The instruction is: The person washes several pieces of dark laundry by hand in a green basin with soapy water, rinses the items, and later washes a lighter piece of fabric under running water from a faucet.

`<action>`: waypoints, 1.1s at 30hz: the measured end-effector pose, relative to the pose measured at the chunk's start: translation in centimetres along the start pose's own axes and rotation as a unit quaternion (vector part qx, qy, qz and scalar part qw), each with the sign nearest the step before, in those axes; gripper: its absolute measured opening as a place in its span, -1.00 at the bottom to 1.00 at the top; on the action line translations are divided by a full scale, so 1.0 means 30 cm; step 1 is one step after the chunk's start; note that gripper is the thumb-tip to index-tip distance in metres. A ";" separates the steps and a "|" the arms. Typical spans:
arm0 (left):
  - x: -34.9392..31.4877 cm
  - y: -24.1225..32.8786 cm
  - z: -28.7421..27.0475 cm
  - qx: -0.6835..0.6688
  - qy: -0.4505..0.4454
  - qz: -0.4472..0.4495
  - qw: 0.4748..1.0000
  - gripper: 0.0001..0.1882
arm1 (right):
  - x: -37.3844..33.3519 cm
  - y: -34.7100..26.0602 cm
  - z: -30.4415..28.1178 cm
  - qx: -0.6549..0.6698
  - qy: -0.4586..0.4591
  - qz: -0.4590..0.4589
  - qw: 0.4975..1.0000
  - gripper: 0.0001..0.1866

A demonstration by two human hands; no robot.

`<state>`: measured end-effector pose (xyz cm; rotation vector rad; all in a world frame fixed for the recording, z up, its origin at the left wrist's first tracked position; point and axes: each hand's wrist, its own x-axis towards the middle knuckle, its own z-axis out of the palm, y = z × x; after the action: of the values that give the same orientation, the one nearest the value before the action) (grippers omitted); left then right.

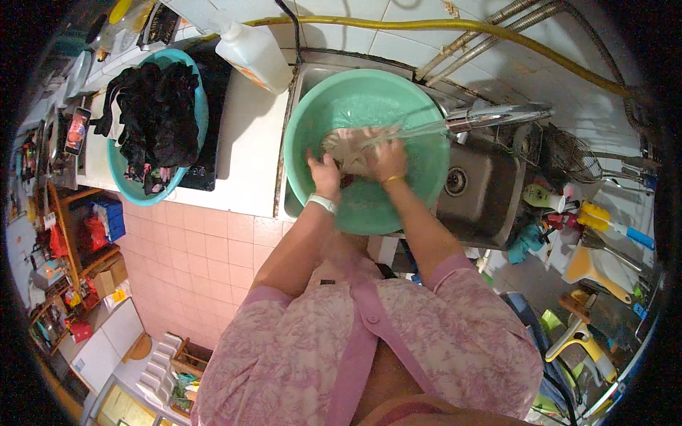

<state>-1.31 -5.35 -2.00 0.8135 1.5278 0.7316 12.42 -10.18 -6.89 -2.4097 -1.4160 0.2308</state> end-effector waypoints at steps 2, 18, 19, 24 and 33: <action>-0.023 0.052 0.026 0.018 -0.008 -0.088 0.996 -0.36 | -0.009 0.040 0.025 -0.017 -0.044 -0.181 0.982 -0.74; -0.011 0.115 0.014 -0.368 -0.440 -0.326 0.752 -0.42 | -0.189 -0.372 -0.346 0.339 0.034 -0.046 0.939 -0.68; -0.015 0.105 0.022 -0.362 -0.420 -0.316 0.770 -0.43 | -0.194 -0.369 -0.350 0.330 0.028 -0.065 0.942 -0.68; 0.022 -0.049 0.065 -0.421 -0.399 -0.254 0.774 -0.66 | -0.142 -0.347 -0.327 0.263 0.096 -0.165 0.946 -0.73; -0.058 -0.024 0.052 -0.082 -0.148 -0.179 0.969 -0.63 | 0.014 -0.046 -0.119 0.171 0.064 -0.063 0.981 -0.62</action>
<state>0.27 -7.18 -1.79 0.4783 1.2778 0.4398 12.58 -9.94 -3.06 -2.0140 -1.3423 0.2583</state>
